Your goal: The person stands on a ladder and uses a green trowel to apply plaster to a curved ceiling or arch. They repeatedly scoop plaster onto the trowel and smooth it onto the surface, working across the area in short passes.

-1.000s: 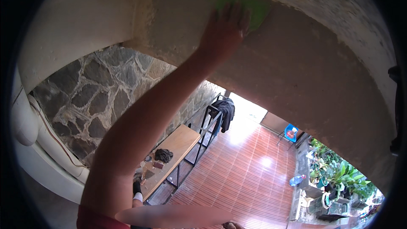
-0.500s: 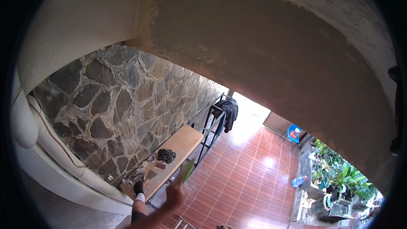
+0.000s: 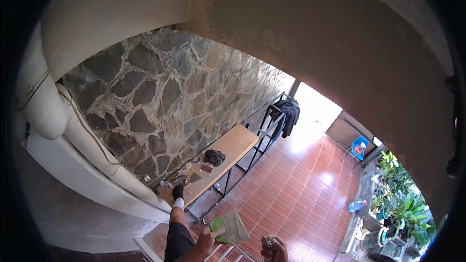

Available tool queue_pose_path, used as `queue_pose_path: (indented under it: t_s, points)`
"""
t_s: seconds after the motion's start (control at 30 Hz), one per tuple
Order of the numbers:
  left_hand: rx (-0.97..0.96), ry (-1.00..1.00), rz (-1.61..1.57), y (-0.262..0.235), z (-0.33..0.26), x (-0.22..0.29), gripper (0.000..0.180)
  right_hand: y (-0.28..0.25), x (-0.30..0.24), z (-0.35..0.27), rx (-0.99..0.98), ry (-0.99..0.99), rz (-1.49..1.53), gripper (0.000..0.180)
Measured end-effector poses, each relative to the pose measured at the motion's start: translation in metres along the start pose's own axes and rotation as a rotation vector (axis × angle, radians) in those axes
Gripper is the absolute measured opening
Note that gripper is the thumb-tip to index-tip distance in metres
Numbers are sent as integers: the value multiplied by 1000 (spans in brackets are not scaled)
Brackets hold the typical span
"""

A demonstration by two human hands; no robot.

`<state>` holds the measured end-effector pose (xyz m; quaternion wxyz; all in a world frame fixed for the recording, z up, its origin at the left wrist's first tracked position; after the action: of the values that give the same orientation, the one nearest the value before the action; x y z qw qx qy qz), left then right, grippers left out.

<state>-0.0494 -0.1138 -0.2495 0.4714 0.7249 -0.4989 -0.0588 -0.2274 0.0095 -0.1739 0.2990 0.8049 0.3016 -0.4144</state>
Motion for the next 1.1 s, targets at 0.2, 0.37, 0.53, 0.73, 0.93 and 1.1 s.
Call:
queue_pose_path:
  t_s: [0.2,0.37,0.53,0.73,0.93,1.1]
  points:
    - [-65,81,52,45,-12,28,32,29,-20,-15,-172,29,2,15]
    - [-53,46,-6,47,-16,18,32,46,-33,-16,-149,-98,27,18]
    - [-54,83,-30,47,-21,24,33,60,-50,-10,-214,-115,-126,28]
    - [-107,165,-133,53,-18,56,32,100,-114,-5,-554,-191,-333,29]
    - [19,238,26,47,-9,87,35,143,-144,7,-543,-526,-865,39]
    - [-42,200,-73,51,11,111,39,187,-133,45,-648,-456,-807,34]
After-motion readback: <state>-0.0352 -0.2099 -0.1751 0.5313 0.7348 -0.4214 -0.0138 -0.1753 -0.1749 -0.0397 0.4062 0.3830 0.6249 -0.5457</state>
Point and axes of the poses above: each hand's wrist, its own z-axis towards the middle knuckle, its own y-axis out of the palm, x = y × z, the point moved 9 cm from there along z, towards the middle knuckle, and after that the axes turned 13 degrees about -z, right-handed, at the moved point
